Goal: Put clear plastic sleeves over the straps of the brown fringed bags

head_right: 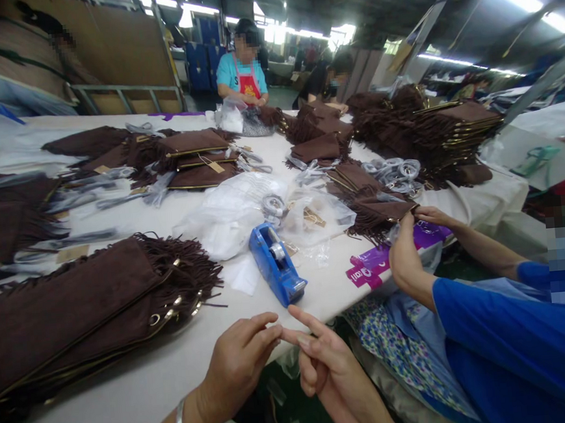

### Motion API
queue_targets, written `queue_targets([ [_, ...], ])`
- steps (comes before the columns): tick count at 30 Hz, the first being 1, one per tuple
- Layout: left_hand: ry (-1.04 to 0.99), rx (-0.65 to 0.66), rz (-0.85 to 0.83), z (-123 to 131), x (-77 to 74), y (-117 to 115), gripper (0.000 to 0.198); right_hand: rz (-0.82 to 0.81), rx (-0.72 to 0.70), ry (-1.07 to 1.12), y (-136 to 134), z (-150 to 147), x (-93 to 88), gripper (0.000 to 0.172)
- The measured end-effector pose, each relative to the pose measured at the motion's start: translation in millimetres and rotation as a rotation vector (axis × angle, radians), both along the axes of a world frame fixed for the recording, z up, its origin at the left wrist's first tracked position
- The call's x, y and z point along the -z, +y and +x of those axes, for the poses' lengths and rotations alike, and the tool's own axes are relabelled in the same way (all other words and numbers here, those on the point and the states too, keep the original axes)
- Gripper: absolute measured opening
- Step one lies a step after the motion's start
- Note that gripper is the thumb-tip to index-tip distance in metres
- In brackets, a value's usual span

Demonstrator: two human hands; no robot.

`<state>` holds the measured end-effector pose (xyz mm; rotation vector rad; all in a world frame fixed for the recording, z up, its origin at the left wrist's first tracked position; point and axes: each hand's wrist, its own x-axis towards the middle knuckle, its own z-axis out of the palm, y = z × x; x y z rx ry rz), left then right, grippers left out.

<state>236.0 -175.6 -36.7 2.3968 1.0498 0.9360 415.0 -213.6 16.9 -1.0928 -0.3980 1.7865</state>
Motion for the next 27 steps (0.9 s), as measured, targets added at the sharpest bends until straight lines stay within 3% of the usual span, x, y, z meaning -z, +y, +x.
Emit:
queue_targets([
  [8,0.017,0.034,0.045,-3,-2.6,5,0.024,-0.038,0.033,0.062,-4,-4,-0.3,0.047],
  [19,-0.295,-0.028,-0.434,2,-20.5,5,0.024,0.065,-0.098,-0.125,-10,-12,13.4,0.052],
  [27,-0.458,-0.062,-0.774,5,-15.2,8,0.019,0.159,-0.195,-0.489,-11,-8,31.3,0.042],
])
